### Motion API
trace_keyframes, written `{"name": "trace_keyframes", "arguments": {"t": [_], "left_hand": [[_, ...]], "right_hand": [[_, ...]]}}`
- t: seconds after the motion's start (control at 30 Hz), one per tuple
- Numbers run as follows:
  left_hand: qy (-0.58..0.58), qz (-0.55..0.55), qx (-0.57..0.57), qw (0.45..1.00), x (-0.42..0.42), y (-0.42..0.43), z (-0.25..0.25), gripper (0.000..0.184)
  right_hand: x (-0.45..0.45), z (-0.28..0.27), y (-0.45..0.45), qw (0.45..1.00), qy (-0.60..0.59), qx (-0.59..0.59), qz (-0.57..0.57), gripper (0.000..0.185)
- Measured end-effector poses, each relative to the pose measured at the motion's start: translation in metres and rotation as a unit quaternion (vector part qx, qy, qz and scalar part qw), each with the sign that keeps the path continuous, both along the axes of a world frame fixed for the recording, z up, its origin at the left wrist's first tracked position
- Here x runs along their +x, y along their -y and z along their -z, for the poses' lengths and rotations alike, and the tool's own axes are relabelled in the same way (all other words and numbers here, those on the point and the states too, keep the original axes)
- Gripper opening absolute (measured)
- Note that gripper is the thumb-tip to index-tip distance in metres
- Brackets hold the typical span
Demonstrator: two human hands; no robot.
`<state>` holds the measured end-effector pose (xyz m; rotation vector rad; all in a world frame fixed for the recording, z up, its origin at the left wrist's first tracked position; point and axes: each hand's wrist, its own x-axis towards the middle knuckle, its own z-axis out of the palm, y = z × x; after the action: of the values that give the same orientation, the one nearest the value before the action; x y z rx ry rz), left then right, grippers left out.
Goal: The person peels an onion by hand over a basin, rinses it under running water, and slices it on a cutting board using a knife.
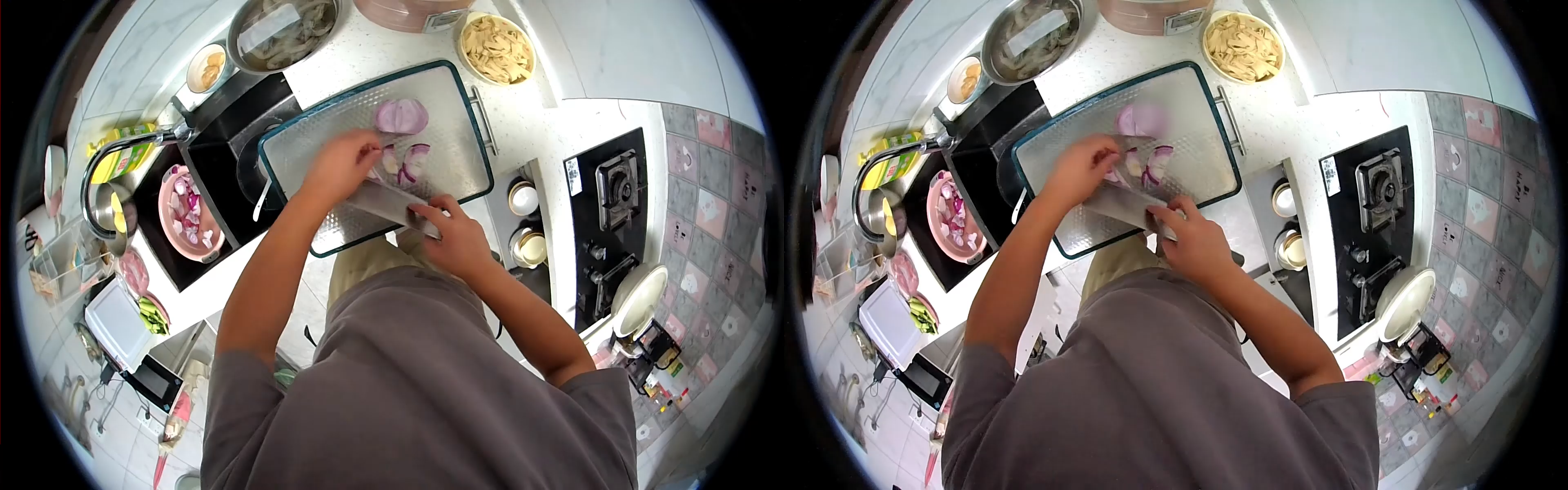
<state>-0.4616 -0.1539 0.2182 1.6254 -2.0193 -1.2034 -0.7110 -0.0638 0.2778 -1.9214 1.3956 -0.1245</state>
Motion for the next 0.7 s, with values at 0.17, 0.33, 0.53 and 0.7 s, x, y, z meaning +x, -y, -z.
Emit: {"name": "trace_keyframes", "arguments": {"t": [0.17,0.33,0.53,0.7], "left_hand": [[-0.078,-0.326,-0.085,0.938,0.038,-0.048,0.008,0.017],[0.012,-0.064,-0.224,0.972,0.001,-0.090,0.020,0.030],[0.011,-0.033,-0.241,0.970,-0.001,-0.089,0.031,0.035],[0.010,-0.023,-0.206,0.978,0.001,-0.081,0.022,0.035]], "right_hand": [[-0.006,0.011,-0.003,0.988,0.099,0.053,0.106,0.037],[0.017,-0.005,-0.001,0.996,0.031,0.046,0.068,0.039],[0.036,-0.002,-0.012,0.998,0.001,0.065,0.013,0.049],[0.040,0.000,-0.014,0.999,-0.019,0.039,-0.001,0.054]]}}
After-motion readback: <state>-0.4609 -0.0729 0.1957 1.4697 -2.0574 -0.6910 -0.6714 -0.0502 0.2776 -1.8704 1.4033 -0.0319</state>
